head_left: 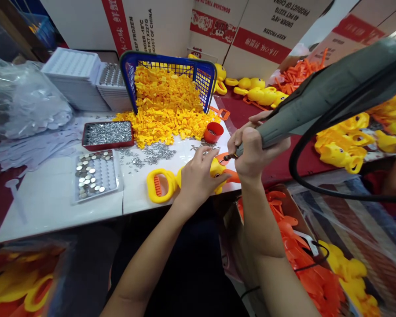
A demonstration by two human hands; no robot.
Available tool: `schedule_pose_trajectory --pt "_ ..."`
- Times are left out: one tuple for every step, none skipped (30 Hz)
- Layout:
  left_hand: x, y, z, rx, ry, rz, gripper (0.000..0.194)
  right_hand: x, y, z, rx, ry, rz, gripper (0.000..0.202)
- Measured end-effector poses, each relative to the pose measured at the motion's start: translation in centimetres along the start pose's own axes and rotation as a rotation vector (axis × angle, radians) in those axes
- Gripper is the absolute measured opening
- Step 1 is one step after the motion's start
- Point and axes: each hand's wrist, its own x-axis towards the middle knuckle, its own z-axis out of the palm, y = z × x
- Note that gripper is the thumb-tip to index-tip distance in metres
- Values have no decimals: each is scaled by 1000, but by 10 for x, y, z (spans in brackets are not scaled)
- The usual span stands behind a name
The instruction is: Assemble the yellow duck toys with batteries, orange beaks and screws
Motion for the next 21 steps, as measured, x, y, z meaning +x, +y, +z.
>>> schedule_pose_trajectory --pt "0 0 0 2 -2 -7 61 0 0 0 6 -30 7 18" --pt "0 1 -1 3 -7 -11 62 1 0 1 11 -65 17 17" --pt "0 1 -1 2 -12 -13 62 1 0 1 18 -97 25 16" --pt "0 1 -1 2 -15 -15 62 2 0 1 30 -124 33 15" --pt "0 1 -1 2 -17 -16 61 2 0 1 46 -146 39 15" --pt "0 1 -2 3 -19 -18 60 3 0 1 64 -163 42 14" --pt "0 1 -2 2 -19 -21 60 4 0 0 82 -190 49 13" --pt "0 1 -2 1 -20 -24 59 6 0 -1 100 -227 60 13" --pt "0 0 -2 -3 -21 -27 60 7 1 -2 115 -276 72 13" --pt "0 0 -2 -7 -24 -29 60 9 1 -4 127 -322 88 15" --pt "0 0 -2 -10 -28 -28 61 11 2 -6 135 -355 105 19" --pt "0 0 -2 -13 -35 -23 62 12 3 -8 139 -365 123 22" --pt "0 1 -2 -13 -44 -15 63 14 3 -9 143 -356 139 24" --pt "0 1 -2 -9 -55 -2 62 16 3 -11 145 -325 153 25" --pt "0 2 -2 1 -72 13 58 17 3 -12 150 -287 166 25" --pt "0 3 -3 16 -99 32 53 18 2 -12 158 -236 173 24" --pt "0 4 -5 39 -131 51 47 19 1 -13 169 -173 172 22" --pt "-1 5 -8 70 -168 71 43 21 -1 -13 181 -100 168 20" --pt "-3 5 -12 107 -204 92 42 22 -4 -14 192 -17 161 17" --pt "-5 5 -17 150 -238 112 46 24 -7 -16 196 69 155 16" --pt "-8 4 -23 199 -271 130 54 26 -9 -19 178 138 169 16"
